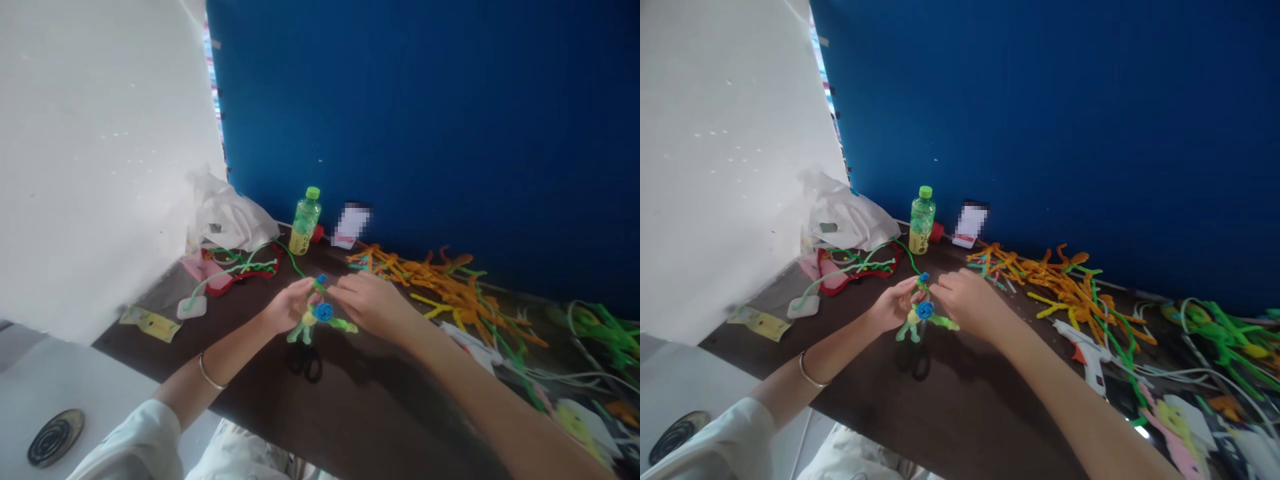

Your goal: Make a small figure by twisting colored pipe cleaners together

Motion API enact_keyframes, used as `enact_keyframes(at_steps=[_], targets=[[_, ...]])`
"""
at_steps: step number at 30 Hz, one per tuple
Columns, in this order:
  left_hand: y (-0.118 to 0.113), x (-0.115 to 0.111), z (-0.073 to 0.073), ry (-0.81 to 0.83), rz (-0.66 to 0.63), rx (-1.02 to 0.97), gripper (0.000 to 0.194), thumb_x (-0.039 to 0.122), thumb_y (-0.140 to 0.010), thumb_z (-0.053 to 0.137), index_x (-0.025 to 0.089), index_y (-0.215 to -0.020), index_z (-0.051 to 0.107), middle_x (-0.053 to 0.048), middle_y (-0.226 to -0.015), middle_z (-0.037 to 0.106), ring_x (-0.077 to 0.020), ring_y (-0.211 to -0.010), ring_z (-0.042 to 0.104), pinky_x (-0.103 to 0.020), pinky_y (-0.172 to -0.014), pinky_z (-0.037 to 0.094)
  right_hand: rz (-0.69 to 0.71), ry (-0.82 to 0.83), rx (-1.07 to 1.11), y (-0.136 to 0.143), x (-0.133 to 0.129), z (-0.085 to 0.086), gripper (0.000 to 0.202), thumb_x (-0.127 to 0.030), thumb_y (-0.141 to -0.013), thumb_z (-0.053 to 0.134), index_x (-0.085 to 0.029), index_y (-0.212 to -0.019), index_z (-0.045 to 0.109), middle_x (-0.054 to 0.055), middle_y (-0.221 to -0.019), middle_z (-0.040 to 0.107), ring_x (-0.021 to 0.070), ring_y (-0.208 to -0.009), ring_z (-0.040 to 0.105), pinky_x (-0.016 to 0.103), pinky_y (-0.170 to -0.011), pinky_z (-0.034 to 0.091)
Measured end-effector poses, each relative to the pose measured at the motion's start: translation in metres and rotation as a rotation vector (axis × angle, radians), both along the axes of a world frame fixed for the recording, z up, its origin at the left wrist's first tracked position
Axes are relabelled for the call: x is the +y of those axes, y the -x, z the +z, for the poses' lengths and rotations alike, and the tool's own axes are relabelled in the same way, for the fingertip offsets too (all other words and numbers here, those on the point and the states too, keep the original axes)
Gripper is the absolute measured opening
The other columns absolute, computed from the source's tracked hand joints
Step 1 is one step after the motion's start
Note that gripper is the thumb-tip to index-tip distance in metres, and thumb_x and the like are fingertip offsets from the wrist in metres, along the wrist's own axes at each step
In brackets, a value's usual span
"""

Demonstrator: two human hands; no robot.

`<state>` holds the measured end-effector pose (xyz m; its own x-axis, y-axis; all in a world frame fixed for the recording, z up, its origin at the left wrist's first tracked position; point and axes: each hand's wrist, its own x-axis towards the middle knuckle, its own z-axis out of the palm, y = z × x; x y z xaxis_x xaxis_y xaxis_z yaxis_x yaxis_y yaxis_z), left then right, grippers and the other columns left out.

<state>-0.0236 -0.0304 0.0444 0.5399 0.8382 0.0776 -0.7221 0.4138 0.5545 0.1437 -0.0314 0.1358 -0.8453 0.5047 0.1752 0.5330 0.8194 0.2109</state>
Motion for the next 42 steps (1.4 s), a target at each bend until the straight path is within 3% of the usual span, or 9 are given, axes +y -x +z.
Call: enact_keyframes(at_steps=[10,16,22,26,32,39,42], targets=[[0.002,-0.002,-0.002,-0.123,-0.136,0.14,0.026,0.026,-0.07,0.06,0.015,-0.053,0.044,0.005,-0.042,0.032,-0.0079,-0.048,0.04,-0.031,-0.078,0.041,-0.029,0.212,-0.089,0.004,0.007,0.013,0.022,-0.01,-0.082,0.043,-0.018,-0.086,0.063,0.003,-0.075,0.059,0.0131,-0.07,0.051,0.025,-0.062,0.028],[0.001,-0.002,0.0,-0.145,-0.109,0.209,0.03,0.029,-0.067,0.062,0.015,-0.048,0.042,0.006,-0.038,0.03,-0.0075,-0.046,0.039,-0.032,-0.078,0.041,-0.038,0.166,-0.14,0.014,0.009,0.031,0.021,-0.014,-0.083,0.044,-0.018,-0.076,0.064,0.003,-0.073,0.059,0.0132,-0.067,0.05,0.026,-0.06,0.026],[0.0,-0.003,0.002,-0.138,-0.035,0.214,0.029,0.027,-0.068,0.061,0.015,-0.049,0.043,0.007,-0.038,0.032,-0.0055,-0.043,0.037,-0.029,-0.075,0.042,-0.032,0.069,-0.23,0.027,0.006,0.041,0.015,-0.008,-0.075,0.051,-0.015,-0.066,0.061,0.005,-0.07,0.058,0.0152,-0.068,0.049,0.028,-0.06,0.023],[-0.002,-0.002,0.002,-0.113,0.055,0.225,0.024,0.023,-0.068,0.061,0.014,-0.052,0.046,0.006,-0.04,0.038,-0.005,-0.045,0.04,-0.027,-0.07,0.043,-0.046,-0.019,-0.226,0.036,-0.001,0.042,0.018,-0.005,-0.073,0.049,-0.015,-0.062,0.059,0.006,-0.065,0.057,0.0157,-0.064,0.047,0.03,-0.059,0.021],[-0.004,-0.003,0.008,-0.062,0.177,0.273,0.018,0.022,-0.067,0.061,0.014,-0.059,0.047,0.004,-0.048,0.045,-0.0057,-0.045,0.043,-0.018,-0.047,0.036,-0.12,-0.1,-0.153,0.04,-0.013,0.039,0.017,-0.006,-0.072,0.049,-0.015,-0.059,0.057,0.007,-0.062,0.056,0.0159,-0.06,0.045,0.03,-0.057,0.019],[-0.005,-0.003,0.008,-0.053,0.265,0.276,0.02,0.029,-0.069,0.062,0.013,-0.063,0.05,0.002,-0.057,0.051,-0.0063,-0.052,0.05,-0.018,-0.05,0.04,-0.157,-0.188,-0.032,0.034,-0.02,0.025,0.023,-0.01,-0.079,0.042,-0.015,-0.063,0.057,0.006,-0.062,0.052,0.0151,-0.058,0.042,0.03,-0.057,0.019],[-0.005,-0.002,0.005,-0.03,0.24,0.262,0.021,0.03,-0.068,0.065,0.013,-0.066,0.052,0.002,-0.058,0.052,-0.0064,-0.051,0.051,-0.018,-0.049,0.04,-0.167,-0.196,0.014,0.033,-0.021,0.019,0.025,-0.011,-0.082,0.04,-0.015,-0.065,0.058,0.005,-0.062,0.052,0.014,-0.057,0.041,0.029,-0.056,0.019]])
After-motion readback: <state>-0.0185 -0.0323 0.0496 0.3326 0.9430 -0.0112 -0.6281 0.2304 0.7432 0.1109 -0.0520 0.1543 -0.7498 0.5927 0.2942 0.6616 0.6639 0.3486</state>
